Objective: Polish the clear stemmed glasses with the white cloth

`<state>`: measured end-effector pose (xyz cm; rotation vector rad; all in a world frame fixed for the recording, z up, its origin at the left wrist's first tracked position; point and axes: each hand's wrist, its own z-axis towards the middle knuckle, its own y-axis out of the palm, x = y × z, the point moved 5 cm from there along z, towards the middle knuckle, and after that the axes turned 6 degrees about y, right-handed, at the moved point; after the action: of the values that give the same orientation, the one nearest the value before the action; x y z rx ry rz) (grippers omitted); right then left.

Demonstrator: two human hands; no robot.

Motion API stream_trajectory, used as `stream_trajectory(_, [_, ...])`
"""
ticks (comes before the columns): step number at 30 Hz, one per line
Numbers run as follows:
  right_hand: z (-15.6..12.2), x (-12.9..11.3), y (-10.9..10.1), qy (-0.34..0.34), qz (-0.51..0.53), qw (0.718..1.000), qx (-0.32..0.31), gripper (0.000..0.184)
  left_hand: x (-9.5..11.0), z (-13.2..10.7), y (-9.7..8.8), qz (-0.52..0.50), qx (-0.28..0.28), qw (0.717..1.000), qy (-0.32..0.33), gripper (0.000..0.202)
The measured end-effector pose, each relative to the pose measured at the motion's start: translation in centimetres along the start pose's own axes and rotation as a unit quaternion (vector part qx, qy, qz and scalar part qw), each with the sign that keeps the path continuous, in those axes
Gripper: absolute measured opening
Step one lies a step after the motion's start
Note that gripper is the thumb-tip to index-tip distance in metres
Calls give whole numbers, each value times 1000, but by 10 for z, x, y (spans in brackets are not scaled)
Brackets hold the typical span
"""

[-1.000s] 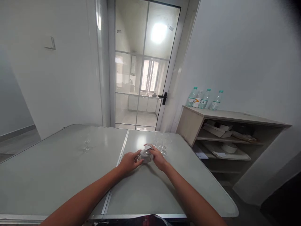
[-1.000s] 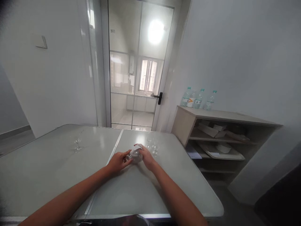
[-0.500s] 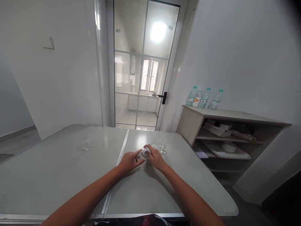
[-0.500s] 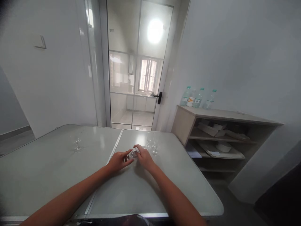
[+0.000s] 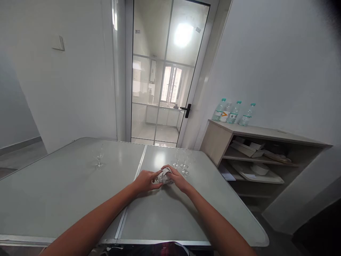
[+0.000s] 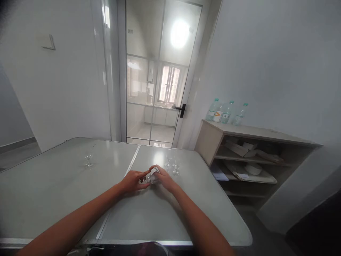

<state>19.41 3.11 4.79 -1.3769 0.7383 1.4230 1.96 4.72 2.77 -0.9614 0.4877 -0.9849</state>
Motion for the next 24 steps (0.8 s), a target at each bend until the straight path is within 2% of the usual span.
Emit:
stream_trajectory(3, [-1,-10,-4,-43,-131,990,20,26,-1,1,2,-1,20,1000,-13,63])
stream_trajectory(5, [-1,-9,-5,-44,-148,987,51,29,-6,0,3,-2,35,999,-34,59])
stream_trajectory(7, [0,-5,-6,-32,-92,991,88,30,-12,-1,2,-4,46,997,-54,55])
stream_trajectory(9, [1,2,-6,-1,25,995,100,31,-15,-3,1,-12,52,997,-64,54])
stream_trajectory(12, [2,10,-1,37,185,981,54,36,-14,-4,-4,-32,56,996,-59,54])
stream_trajectory(14, [1,9,2,47,210,977,6,35,-10,-3,-6,-39,42,997,-46,56])
stream_trajectory(16, [-1,6,2,53,168,984,-23,28,-5,-3,-4,-38,15,999,-30,61])
stream_trajectory(18, [-2,3,1,49,67,996,-32,22,-2,-2,-1,-29,-10,999,-25,64])
stream_trajectory(21, [-3,-5,-2,11,-96,995,0,22,-1,-2,3,-20,-19,999,-36,61])
stream_trajectory(24, [-2,-12,-1,-30,-149,987,43,23,-4,-2,5,-19,0,998,-55,59])
